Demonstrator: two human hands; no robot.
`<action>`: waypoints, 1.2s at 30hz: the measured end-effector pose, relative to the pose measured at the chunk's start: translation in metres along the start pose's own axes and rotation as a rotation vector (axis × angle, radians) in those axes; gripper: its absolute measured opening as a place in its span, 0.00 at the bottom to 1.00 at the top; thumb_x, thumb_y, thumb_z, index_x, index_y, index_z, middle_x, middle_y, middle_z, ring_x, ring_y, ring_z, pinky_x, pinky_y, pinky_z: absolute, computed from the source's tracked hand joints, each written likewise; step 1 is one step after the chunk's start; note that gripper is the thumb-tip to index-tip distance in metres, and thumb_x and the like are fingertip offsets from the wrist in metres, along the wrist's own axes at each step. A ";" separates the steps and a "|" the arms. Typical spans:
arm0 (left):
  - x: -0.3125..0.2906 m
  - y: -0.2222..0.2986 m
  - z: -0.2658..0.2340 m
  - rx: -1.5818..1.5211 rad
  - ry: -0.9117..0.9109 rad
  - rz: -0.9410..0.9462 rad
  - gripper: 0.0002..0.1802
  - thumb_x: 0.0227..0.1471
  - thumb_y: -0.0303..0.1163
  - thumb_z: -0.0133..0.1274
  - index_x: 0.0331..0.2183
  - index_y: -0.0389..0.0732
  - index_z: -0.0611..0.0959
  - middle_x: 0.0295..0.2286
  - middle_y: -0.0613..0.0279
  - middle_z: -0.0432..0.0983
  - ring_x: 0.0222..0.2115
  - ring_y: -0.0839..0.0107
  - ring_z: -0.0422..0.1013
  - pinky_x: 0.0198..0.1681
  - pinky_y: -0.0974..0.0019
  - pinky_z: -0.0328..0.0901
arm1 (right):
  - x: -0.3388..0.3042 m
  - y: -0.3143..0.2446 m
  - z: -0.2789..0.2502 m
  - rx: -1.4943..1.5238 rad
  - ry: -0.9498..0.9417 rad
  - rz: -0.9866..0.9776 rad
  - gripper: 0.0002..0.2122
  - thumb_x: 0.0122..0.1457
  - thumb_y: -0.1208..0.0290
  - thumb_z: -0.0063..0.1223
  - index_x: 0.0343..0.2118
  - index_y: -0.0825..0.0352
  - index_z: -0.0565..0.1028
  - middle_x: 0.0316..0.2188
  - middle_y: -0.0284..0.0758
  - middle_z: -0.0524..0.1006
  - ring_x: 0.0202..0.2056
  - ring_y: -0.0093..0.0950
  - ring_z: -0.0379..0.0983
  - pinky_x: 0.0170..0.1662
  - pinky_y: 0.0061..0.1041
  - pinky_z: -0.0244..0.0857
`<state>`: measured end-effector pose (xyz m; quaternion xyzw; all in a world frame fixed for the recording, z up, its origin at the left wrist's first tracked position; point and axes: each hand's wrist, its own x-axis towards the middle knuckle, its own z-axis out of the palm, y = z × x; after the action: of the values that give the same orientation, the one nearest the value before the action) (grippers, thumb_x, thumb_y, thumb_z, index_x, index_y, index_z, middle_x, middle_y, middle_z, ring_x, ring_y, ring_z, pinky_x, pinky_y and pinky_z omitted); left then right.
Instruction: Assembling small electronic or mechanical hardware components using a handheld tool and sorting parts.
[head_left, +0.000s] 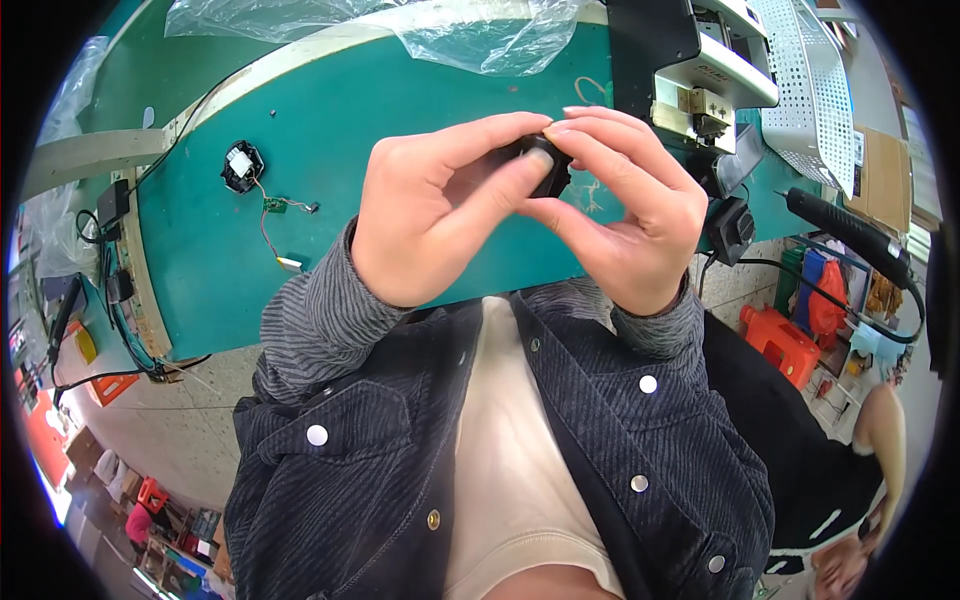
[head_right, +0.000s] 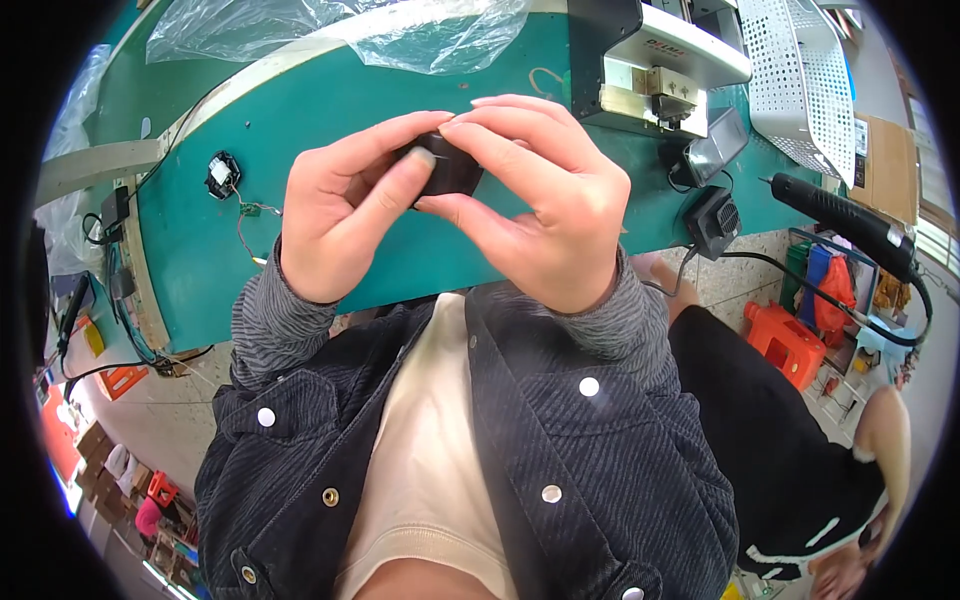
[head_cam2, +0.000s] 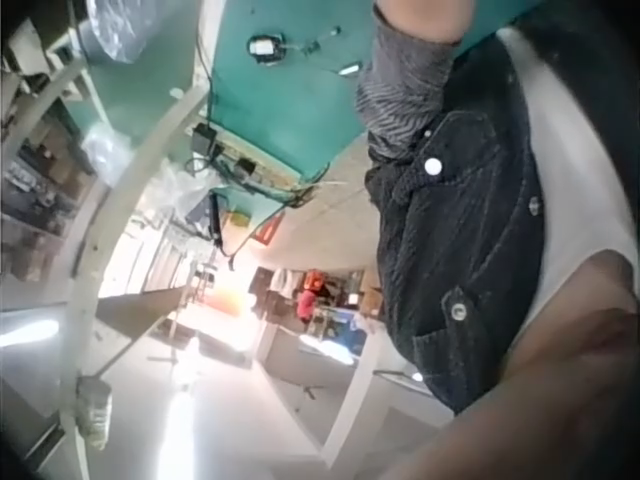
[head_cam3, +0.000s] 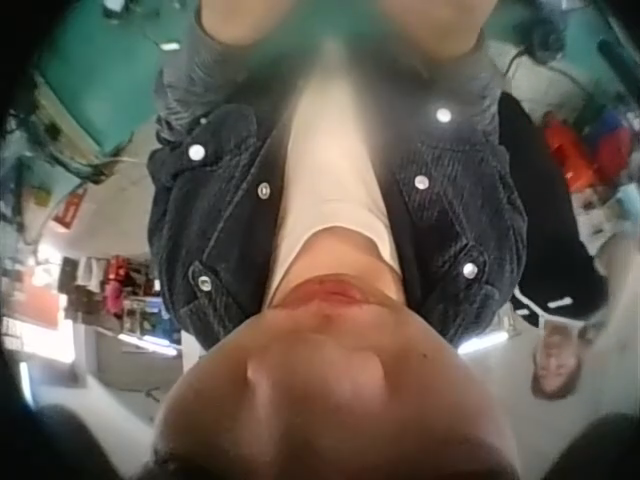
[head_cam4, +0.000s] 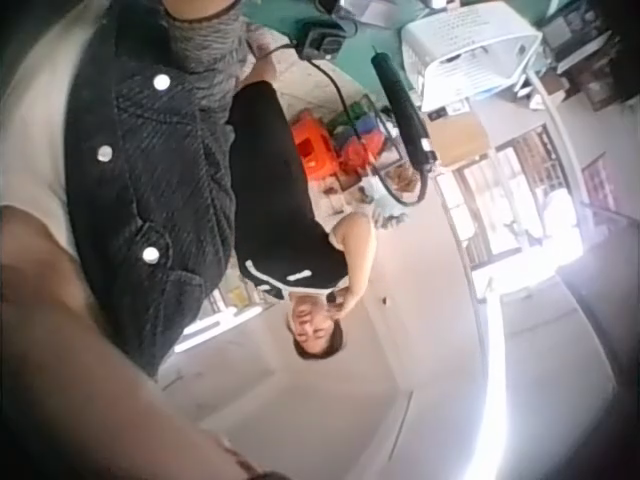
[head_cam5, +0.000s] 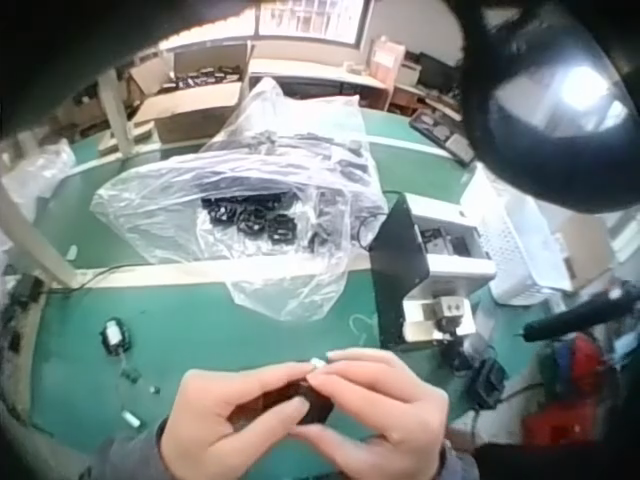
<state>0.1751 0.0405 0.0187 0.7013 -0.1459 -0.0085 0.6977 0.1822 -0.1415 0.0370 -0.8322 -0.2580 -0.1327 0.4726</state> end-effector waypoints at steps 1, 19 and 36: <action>-0.001 0.000 0.000 0.000 -0.002 0.000 0.14 0.54 0.25 0.53 0.43 0.30 0.79 0.30 0.58 0.80 0.31 0.75 0.76 0.36 0.72 0.72 | 0.000 0.001 0.000 -0.042 -0.009 -0.043 0.21 0.35 0.81 0.69 0.38 0.71 0.79 0.37 0.40 0.78 0.40 0.34 0.76 0.44 0.27 0.71; 0.007 -0.025 -0.005 -0.780 0.190 -0.498 0.15 0.54 0.25 0.52 0.45 0.33 0.76 0.35 0.51 0.77 0.34 0.68 0.76 0.36 0.64 0.75 | -0.019 0.020 0.027 0.673 -0.126 0.466 0.38 0.41 0.77 0.69 0.58 0.68 0.63 0.48 0.42 0.72 0.43 0.29 0.75 0.40 0.25 0.73; 0.004 -0.039 -0.086 0.955 0.498 0.000 0.16 0.43 0.36 0.63 0.35 0.39 0.82 0.32 0.55 0.78 0.28 0.62 0.73 0.33 0.64 0.69 | -0.034 0.075 0.024 -0.259 -0.080 0.288 0.25 0.37 0.67 0.71 0.41 0.70 0.77 0.36 0.37 0.75 0.29 0.25 0.73 0.32 0.23 0.69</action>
<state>0.2056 0.1231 -0.0168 0.9215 0.0363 0.2251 0.3145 0.1950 -0.1627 -0.0457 -0.9190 -0.1357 -0.0629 0.3649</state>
